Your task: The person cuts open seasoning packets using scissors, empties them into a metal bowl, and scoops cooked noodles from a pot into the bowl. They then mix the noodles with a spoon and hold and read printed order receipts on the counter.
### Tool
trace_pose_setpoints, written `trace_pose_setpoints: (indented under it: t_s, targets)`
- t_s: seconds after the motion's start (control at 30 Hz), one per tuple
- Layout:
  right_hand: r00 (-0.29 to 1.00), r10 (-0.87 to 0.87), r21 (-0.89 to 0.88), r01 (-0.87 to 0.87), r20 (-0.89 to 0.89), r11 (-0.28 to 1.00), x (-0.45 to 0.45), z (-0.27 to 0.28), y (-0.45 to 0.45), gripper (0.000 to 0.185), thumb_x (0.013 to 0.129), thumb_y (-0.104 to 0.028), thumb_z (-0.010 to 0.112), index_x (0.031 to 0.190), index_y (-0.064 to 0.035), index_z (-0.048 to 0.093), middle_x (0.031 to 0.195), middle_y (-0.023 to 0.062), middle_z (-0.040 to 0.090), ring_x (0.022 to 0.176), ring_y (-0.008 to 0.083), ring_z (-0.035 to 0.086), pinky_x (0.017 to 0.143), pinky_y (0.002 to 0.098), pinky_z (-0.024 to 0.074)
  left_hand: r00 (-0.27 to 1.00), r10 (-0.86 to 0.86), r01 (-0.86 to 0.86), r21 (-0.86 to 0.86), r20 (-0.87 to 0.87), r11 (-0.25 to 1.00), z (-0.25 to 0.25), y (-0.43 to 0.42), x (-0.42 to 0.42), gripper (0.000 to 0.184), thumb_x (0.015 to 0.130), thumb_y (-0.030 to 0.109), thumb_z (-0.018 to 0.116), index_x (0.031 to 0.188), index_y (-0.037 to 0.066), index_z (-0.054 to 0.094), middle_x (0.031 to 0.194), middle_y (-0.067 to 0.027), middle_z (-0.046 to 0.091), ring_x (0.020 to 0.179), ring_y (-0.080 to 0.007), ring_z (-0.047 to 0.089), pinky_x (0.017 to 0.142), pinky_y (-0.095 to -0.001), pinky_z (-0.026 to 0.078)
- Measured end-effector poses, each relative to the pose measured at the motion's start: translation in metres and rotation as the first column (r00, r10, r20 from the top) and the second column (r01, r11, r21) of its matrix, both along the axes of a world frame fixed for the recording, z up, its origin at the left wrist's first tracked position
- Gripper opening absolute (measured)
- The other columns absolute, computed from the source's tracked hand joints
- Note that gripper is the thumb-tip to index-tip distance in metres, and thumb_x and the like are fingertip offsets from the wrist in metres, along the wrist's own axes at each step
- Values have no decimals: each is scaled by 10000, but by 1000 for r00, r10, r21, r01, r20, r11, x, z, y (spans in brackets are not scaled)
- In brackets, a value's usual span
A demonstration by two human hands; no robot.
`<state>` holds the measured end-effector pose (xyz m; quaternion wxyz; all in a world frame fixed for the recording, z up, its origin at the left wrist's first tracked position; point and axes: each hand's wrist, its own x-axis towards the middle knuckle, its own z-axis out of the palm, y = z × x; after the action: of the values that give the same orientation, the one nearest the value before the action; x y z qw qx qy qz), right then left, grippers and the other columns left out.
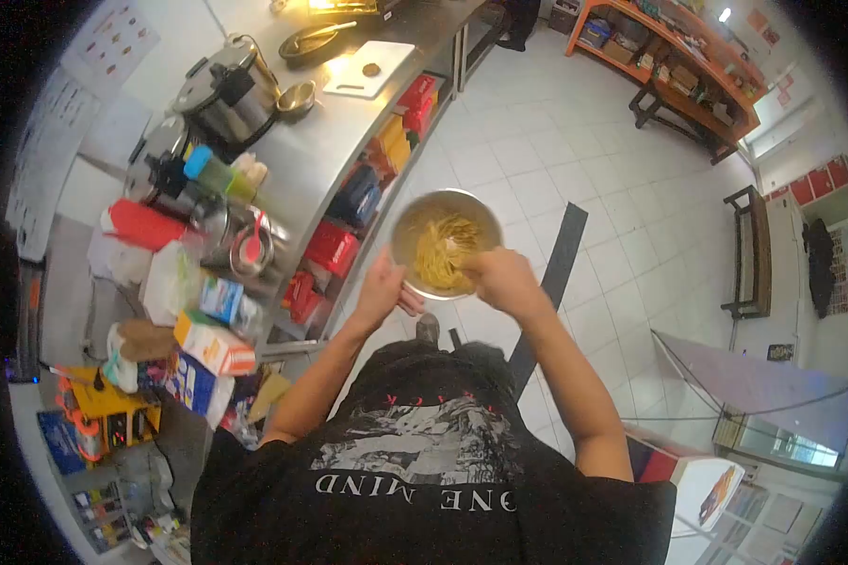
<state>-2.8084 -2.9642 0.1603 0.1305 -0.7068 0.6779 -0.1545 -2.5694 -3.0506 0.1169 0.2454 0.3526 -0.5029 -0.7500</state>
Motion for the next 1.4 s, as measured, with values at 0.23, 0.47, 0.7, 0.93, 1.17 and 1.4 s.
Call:
trace_pose_setpoints:
  t_s: [0.23,0.47,0.7,0.93,1.17,1.4]
  targets:
    - [997,56,-30,-55,45,998,-82,-10,-193,101,825,-191,661,837,-98,699,774,182,698,737,384,703,647,505,555,997,-50,49,17,55,999,6,-197,-67,557,1033,85,355,1563,83,180,750,-239,672,547,-291,714,415,-347,582]
    - [993,115,42,-115,-4,993,-183,-29,-402,135,779,-142,705,894,-149,775,782,147,721,763,369,711,694,504,573,993,93,-95,30,69,995,-10,-373,-162,573,1029,71,370,1574,80,193,762,-217,673,536,-278,706,418,-344,582]
    - [973,226,13,-227,44,974,-245,-24,-609,121,817,-193,682,870,-115,756,757,175,696,713,396,689,649,497,548,965,256,-261,92,62,961,-22,-537,-227,569,1042,98,388,1580,87,202,750,-217,674,524,-270,698,420,-339,583]
    - [893,417,105,-437,171,893,-281,-61,-788,140,804,-185,701,918,-149,773,774,178,706,736,379,705,646,494,557,917,385,-398,181,102,899,-46,-672,-243,626,1045,99,391,1616,142,137,779,-204,681,534,-255,703,420,-335,578]
    - [851,508,258,-525,133,811,-281,-80,-958,174,809,-138,686,959,-131,774,826,142,733,829,356,723,724,463,571,849,522,-525,237,77,818,-80,-798,-254,621,1043,70,324,1620,112,97,807,-239,683,552,-279,713,445,-356,603]
    - [759,651,273,-632,27,725,-256,-93,-1103,120,837,-169,684,921,-133,762,788,151,733,784,354,738,697,474,585,688,715,-722,214,123,658,-74,-877,-263,596,1036,64,313,1597,86,111,766,-232,669,549,-303,713,438,-351,599]
